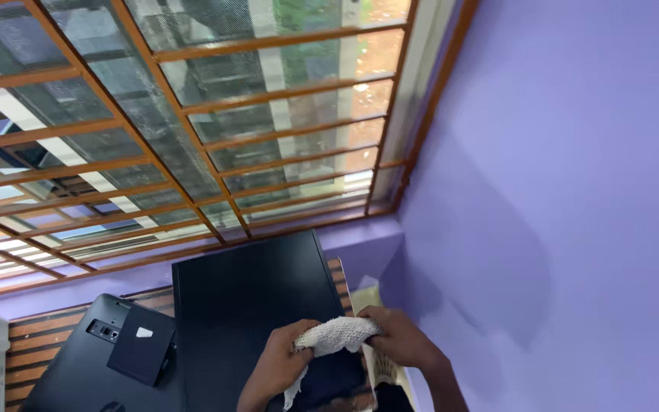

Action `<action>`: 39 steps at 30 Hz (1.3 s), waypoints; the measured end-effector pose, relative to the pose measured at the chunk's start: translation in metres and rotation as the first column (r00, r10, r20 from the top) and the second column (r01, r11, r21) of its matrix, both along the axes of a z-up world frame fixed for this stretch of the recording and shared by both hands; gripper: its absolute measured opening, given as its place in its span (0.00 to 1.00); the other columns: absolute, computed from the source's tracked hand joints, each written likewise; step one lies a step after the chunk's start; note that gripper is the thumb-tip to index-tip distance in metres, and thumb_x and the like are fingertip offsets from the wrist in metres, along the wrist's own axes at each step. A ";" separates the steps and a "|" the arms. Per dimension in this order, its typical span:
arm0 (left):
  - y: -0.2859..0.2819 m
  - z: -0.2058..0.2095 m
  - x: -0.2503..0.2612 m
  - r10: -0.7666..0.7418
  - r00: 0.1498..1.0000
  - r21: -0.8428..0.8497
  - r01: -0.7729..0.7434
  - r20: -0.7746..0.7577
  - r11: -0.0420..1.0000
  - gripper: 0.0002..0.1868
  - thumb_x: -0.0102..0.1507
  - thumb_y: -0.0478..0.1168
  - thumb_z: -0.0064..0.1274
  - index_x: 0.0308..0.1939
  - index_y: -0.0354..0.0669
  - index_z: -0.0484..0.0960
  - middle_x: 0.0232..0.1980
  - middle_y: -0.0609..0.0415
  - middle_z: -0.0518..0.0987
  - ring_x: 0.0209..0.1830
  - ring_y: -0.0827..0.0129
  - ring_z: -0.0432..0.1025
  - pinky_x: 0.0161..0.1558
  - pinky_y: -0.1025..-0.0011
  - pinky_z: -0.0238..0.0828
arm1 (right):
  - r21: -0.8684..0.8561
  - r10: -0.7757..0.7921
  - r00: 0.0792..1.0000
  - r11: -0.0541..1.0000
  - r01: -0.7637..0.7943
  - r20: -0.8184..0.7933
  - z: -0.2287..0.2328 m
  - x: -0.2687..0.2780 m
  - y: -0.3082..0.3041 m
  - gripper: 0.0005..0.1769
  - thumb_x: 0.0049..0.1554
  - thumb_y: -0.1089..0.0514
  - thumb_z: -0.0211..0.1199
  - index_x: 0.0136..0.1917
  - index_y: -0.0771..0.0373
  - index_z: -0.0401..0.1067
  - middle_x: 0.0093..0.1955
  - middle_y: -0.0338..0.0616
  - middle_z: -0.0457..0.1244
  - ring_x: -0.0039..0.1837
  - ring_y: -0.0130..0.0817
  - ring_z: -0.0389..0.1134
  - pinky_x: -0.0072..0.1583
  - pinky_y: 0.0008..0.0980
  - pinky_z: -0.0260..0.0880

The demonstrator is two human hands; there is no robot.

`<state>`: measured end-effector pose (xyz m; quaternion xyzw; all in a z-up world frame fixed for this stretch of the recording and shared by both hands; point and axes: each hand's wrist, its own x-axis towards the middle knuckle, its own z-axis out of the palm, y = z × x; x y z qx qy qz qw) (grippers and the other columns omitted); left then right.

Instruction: The person wipes the horizontal metal bars of a window grill and the window glass with a cloth.

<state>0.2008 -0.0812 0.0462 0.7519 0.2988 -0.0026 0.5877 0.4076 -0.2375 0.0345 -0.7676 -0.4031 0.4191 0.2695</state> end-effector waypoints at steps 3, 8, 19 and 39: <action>0.009 -0.007 0.023 0.108 0.993 -0.015 -0.109 -0.049 0.994 0.23 0.55 0.29 0.52 0.55 0.39 0.83 0.44 0.48 0.88 0.40 0.66 0.84 0.45 0.70 0.80 | 0.034 0.107 0.994 0.994 -0.108 0.023 -0.015 0.033 0.031 0.21 0.51 0.60 0.69 0.59 0.60 0.74 0.51 0.46 0.72 0.53 0.38 0.75 0.57 0.38 0.73; 0.014 -0.021 0.055 0.367 0.927 0.003 -0.368 0.074 0.930 0.24 0.55 0.26 0.53 0.55 0.37 0.82 0.45 0.48 0.88 0.45 0.66 0.84 0.48 0.70 0.78 | 0.136 0.279 0.955 0.947 -0.291 0.100 -0.031 0.094 0.092 0.24 0.47 0.61 0.73 0.58 0.61 0.74 0.51 0.47 0.72 0.53 0.40 0.75 0.57 0.40 0.74; 0.013 -0.009 0.093 0.589 0.792 0.046 -0.602 0.164 0.797 0.25 0.54 0.23 0.52 0.56 0.35 0.81 0.51 0.46 0.86 0.53 0.63 0.82 0.55 0.67 0.77 | 0.110 0.507 0.858 0.851 -0.513 0.082 0.016 0.144 0.156 0.20 0.49 0.64 0.70 0.56 0.60 0.75 0.48 0.48 0.73 0.51 0.39 0.76 0.53 0.39 0.75; 0.071 -0.040 0.111 0.829 0.535 0.200 -0.841 0.163 0.503 0.24 0.49 0.23 0.53 0.50 0.35 0.84 0.52 0.42 0.85 0.55 0.51 0.79 0.58 0.62 0.73 | 0.064 0.910 0.388 0.383 -0.922 0.143 -0.084 0.152 0.322 0.22 0.47 0.64 0.67 0.57 0.64 0.73 0.54 0.55 0.69 0.58 0.49 0.70 0.58 0.43 0.68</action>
